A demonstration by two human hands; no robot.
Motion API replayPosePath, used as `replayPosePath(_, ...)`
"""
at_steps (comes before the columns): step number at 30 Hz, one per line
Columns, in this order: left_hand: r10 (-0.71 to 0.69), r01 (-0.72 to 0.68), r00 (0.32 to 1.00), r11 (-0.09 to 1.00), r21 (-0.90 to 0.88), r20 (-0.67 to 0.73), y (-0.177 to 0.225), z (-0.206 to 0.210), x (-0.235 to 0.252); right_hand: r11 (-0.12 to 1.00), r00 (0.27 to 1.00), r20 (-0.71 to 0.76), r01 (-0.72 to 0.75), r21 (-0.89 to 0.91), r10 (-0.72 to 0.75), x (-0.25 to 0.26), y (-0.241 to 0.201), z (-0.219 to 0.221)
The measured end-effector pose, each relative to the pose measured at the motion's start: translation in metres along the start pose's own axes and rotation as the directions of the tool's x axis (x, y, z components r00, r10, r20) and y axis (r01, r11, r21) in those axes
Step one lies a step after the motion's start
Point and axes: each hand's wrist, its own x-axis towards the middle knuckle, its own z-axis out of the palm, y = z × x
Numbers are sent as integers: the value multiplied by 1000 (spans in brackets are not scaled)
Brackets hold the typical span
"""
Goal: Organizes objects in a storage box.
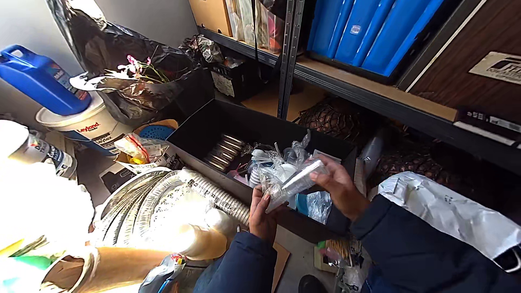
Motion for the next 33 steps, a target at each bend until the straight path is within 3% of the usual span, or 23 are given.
replayPosePath(3, 60, -57, 997, 997, 50, -50, 3, 3, -1, 994, 999, 22, 40, -100, -38, 7, 13, 6)
replayPosePath(12, 246, -179, 951, 933, 313, -188, 8, 3, 3, 980, 991, 107, 103, -171, -85, 15, 23, 14)
replayPosePath(15, 284, -229, 940, 936, 266, -189, 6, 3, 7, 993, 998, 42, 54, -101, -50, 13, 24, 11)
replayPosePath(19, 210, -185, 935, 977, 110, -287, 10, 12, 9, 972, 985, -117, -96, 212, 123, 11, 24, 6)
replayPosePath(21, 190, -161, 931, 980, 118, -313, 12, 16, 8, 918, 971, -34, -213, 335, 238, 12, 23, 2)
replayPosePath(24, 157, -127, 946, 985, 120, -284, 13, 19, 7, 893, 918, 263, -364, 266, 296, 10, 20, 3)
replayPosePath(26, 152, -103, 942, 979, 175, -299, 11, 19, 8, 919, 926, 287, -316, 237, 245, 7, 23, 10)
replayPosePath(29, 171, -57, 932, 940, 336, -321, 4, 15, 9, 964, 977, 184, -148, 222, 107, 5, 23, 15)
replayPosePath(33, 129, 12, 947, 902, 433, -294, 2, 19, 5, 961, 973, 207, -152, 230, 104, 8, 20, 13)
